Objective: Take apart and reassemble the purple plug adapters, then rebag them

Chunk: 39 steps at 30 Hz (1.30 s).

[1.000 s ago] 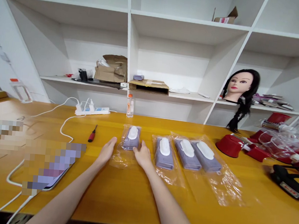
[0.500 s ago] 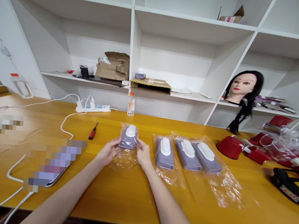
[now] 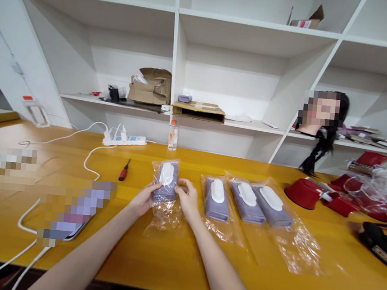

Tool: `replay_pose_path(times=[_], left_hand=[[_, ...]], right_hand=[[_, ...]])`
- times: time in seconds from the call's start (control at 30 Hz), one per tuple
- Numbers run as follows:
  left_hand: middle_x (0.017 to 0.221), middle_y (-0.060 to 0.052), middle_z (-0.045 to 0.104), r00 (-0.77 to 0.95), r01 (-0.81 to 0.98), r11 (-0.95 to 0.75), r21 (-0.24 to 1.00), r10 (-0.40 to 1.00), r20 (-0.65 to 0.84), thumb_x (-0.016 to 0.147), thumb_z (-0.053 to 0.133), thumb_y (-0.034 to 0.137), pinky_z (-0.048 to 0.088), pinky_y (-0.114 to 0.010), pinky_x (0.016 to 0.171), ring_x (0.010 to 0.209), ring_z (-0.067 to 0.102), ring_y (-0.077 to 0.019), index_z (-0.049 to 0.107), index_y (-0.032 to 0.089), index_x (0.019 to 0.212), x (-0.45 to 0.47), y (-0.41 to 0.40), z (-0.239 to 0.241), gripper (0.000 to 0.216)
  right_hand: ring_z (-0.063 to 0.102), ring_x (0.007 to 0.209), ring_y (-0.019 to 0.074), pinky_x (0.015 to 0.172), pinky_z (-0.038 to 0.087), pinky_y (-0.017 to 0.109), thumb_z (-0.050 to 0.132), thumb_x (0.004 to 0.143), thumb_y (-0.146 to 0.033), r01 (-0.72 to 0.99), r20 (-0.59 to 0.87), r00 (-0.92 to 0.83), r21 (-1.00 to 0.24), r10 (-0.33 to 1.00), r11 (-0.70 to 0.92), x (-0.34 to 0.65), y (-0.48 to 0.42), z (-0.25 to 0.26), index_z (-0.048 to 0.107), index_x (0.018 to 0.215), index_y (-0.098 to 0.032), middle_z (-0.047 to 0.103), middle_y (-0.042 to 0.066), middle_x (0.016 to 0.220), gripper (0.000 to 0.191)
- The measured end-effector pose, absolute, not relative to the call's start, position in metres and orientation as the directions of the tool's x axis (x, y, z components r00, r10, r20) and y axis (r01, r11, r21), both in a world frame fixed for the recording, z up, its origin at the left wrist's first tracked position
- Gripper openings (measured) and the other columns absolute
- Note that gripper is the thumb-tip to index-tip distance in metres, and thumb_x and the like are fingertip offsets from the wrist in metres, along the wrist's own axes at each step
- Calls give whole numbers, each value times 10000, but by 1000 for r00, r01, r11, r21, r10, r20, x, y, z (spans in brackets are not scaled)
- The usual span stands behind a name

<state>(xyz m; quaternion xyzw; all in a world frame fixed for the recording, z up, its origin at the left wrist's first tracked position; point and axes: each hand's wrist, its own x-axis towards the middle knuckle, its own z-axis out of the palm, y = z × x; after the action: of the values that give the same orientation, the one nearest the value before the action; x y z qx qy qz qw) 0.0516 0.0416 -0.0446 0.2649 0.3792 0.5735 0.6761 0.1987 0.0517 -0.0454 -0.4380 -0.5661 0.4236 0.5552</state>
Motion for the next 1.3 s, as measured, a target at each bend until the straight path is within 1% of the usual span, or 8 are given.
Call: replay_pose_path(times=[0.17,0.3,0.43,0.5,0.63,0.7,0.87,1.3], left_hand=[[1040,-75,637,194,-549,226,805,971,-141,728,622,190,522,-346,729,846,632,-198,451,247,1212,54,36,-43,517],[1098,-76,614,287,-505,246,827,952,-108,720,642,250,522,-379,727,883,624,-216,375,312,1283,48,37,-47,626],[1128,-68,604,323,-488,285,825,937,-133,734,629,288,524,-379,718,888,621,-208,348,333,1297,47,35,-47,631],[1133,-67,604,312,-502,296,812,938,-149,735,626,284,523,-370,723,880,625,-203,347,323,1301,50,34,-47,633],[1155,-59,596,227,-545,260,797,961,-158,709,649,217,513,-321,760,894,627,-187,363,306,1296,56,34,-47,659],[1144,-61,601,203,-531,255,808,964,-171,707,647,204,514,-316,758,891,628,-188,374,296,1289,57,36,-50,649],[1049,-84,639,195,-475,268,838,961,-197,737,618,256,520,-325,734,849,635,-191,421,240,1256,58,42,-56,556],[1020,-82,648,165,-473,275,837,961,-222,715,639,254,527,-321,684,822,641,-198,447,245,1228,59,40,-55,547]], right_hand=[[485,1156,241,971,365,374,629,646,-338,-163,164,38,-972,986,168,202,53,-44,623,1061,-205,563,54,1224,436],[465,1178,245,995,337,392,635,646,-329,-236,166,-29,-959,986,154,201,53,-44,632,1064,-218,564,43,1223,433],[469,1174,240,1003,327,390,599,651,-282,-248,183,-38,-954,982,168,199,52,-44,627,1081,-229,571,28,1214,433],[483,1157,242,992,341,392,565,654,-263,-206,181,-25,-963,983,173,197,53,-47,623,1094,-225,573,25,1211,445],[503,1128,235,980,349,378,507,660,-252,27,216,16,-976,976,216,196,59,-57,634,1084,-222,618,21,1145,444],[510,1115,233,979,344,372,496,659,-253,87,225,26,-971,974,222,196,61,-62,646,1063,-221,636,19,1114,432],[532,1072,241,965,346,377,467,667,-268,127,204,47,-972,978,196,198,62,-66,669,1010,-208,662,24,1059,403],[555,1035,234,962,344,366,462,682,-262,203,178,72,-966,981,161,197,61,-64,661,1025,-210,653,33,1076,400]])
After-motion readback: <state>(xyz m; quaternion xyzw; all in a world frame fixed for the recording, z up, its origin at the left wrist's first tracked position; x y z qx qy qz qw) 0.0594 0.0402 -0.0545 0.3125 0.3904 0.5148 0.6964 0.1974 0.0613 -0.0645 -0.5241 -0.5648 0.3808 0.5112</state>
